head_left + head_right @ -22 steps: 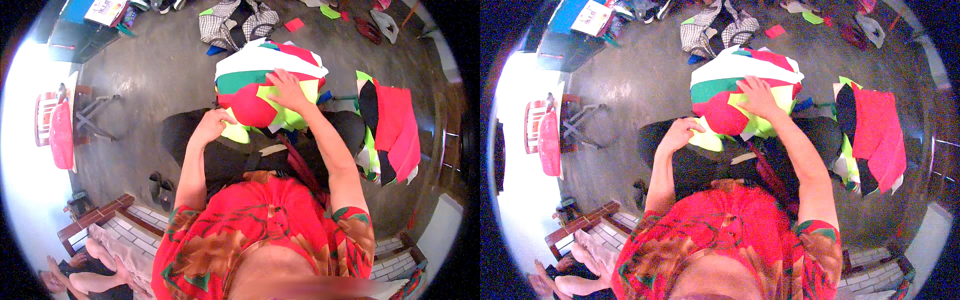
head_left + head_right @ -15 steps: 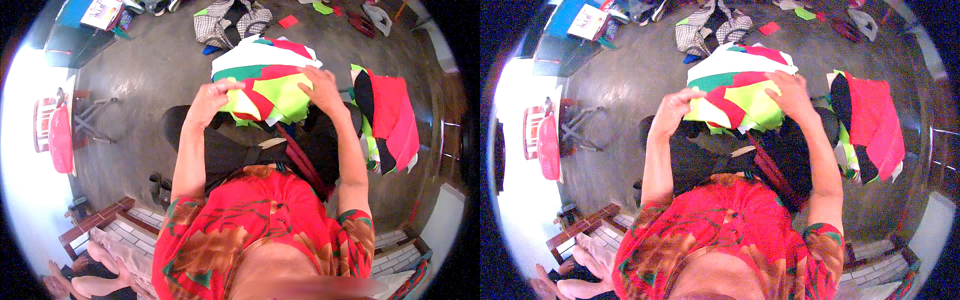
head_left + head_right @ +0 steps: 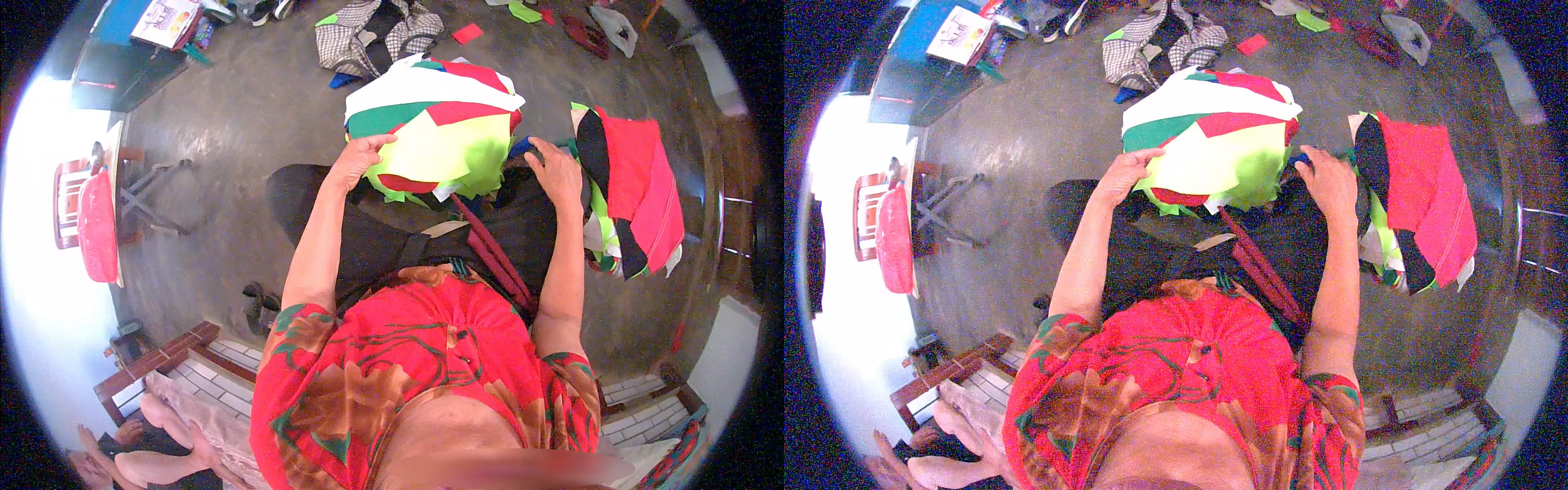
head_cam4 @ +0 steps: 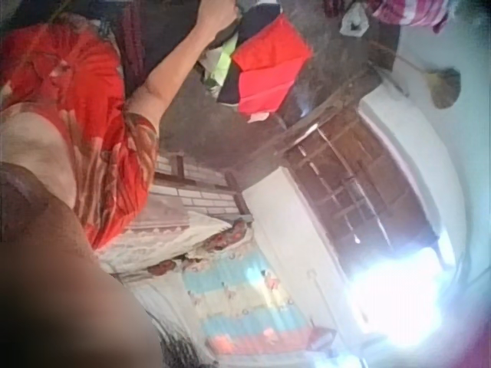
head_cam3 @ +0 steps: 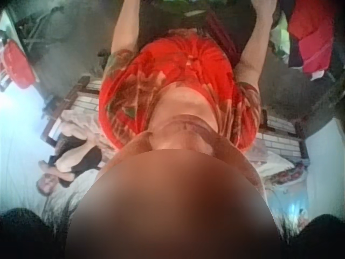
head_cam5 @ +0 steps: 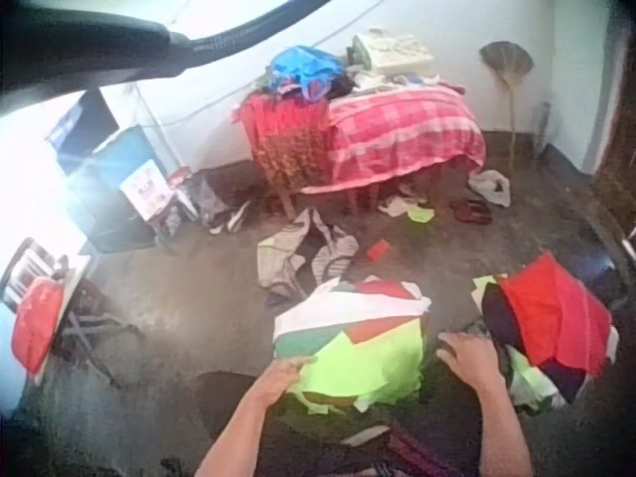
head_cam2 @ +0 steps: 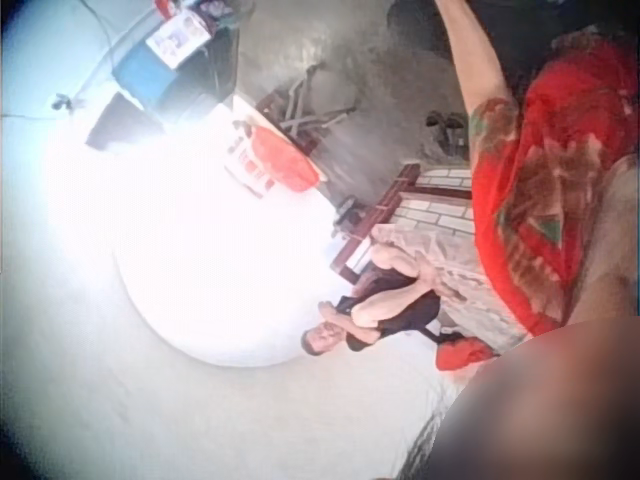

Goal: The person sits on the floor and arranges colorful fabric pieces on their lap, folding and stacking them into a pile. The person handles red, green, white, and black fabric pieces, repeatedly folding and repositioning them.

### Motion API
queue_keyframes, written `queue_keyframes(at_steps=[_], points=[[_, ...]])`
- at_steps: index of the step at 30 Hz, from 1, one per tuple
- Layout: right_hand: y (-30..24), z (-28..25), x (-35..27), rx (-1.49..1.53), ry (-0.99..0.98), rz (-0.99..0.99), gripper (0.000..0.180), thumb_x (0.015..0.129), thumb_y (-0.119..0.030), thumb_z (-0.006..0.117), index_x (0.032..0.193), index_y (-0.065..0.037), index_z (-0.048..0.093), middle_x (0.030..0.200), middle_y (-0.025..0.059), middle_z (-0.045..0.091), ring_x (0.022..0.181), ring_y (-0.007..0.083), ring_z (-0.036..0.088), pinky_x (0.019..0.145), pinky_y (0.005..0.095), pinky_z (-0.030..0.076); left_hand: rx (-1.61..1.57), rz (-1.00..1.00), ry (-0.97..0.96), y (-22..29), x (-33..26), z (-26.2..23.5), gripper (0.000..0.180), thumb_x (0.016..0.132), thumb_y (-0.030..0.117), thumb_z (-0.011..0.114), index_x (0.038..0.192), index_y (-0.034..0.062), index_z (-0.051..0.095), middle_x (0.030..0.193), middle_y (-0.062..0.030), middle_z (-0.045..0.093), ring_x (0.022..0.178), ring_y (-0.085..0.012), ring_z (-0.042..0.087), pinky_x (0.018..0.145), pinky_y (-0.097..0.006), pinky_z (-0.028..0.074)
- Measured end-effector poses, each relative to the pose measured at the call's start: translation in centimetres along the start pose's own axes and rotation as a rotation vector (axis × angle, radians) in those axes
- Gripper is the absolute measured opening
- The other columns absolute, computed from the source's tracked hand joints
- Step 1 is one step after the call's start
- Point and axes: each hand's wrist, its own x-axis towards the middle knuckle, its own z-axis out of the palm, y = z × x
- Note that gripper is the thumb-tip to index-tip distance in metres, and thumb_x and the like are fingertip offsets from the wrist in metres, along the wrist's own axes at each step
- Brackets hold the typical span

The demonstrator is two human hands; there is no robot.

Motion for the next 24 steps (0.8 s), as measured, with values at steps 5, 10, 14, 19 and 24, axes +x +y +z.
queue_keyframes(at_steps=[5,10,14,19,24], points=[[0.4,0.2,-0.3,-0.015,0.034,0.014,0.034,0.086,-0.034,0.059,0.115,-0.016,0.062,0.109,0.0096,0.065,0.09,0.0311,0.064,0.076,0.041,0.051,0.044,-0.005,0.127,-2.6,0.7,-0.5,0.053,0.068,-0.009,0.048,0.119,-0.0002,0.059,0.111,-0.0073,0.063,0.101,-0.0147,0.058,0.092,-0.025,0.042],[0.5,0.3,0.0,0.002,0.025,0.036,0.033,0.086,-0.032,0.06,0.115,-0.016,0.062,0.108,0.0073,0.066,0.091,0.0289,0.064,0.076,0.0386,0.051,0.073,0.074,0.264,-4.9,1.5,-1.1,0.051,0.068,-0.011,0.049,0.117,0.0001,0.058,0.101,-0.0054,0.065,0.091,-0.0133,0.06,0.084,-0.026,0.047],[0.5,0.5,0.0,0.005,0.028,0.034,0.033,0.086,-0.032,0.06,0.115,-0.016,0.062,0.109,0.0068,0.066,0.092,0.0282,0.064,0.076,0.0386,0.051,0.382,0.114,0.474,-5.6,1.9,-1.0,0.051,0.07,-0.008,0.053,0.119,0.0058,0.057,0.095,-0.0077,0.065,0.084,-0.0174,0.062,0.078,-0.03,0.05],[0.2,0.5,0.2,0.019,0.012,0.022,0.037,0.086,-0.037,0.058,0.117,-0.016,0.061,0.11,0.0099,0.065,0.094,0.031,0.063,0.08,0.0407,0.051,0.818,0.251,0.751,-6.2,2.2,-0.8,0.048,0.071,0.0,0.06,0.118,0.0125,0.058,0.104,-0.0105,0.062,0.094,-0.0258,0.059,0.083,-0.036,0.048],[0.1,-0.2,-0.3,-0.001,-0.011,0.078,0.039,0.086,-0.039,0.056,0.118,-0.018,0.06,0.113,0.0082,0.064,0.096,0.0297,0.064,0.082,0.0407,0.051,1.034,0.633,0.691,-3.3,1.5,3.0,0.045,0.07,0.005,0.065,0.114,0.0113,0.057,0.113,-0.0124,0.055,0.11,-0.0318,0.049,0.094,-0.044,0.039]])
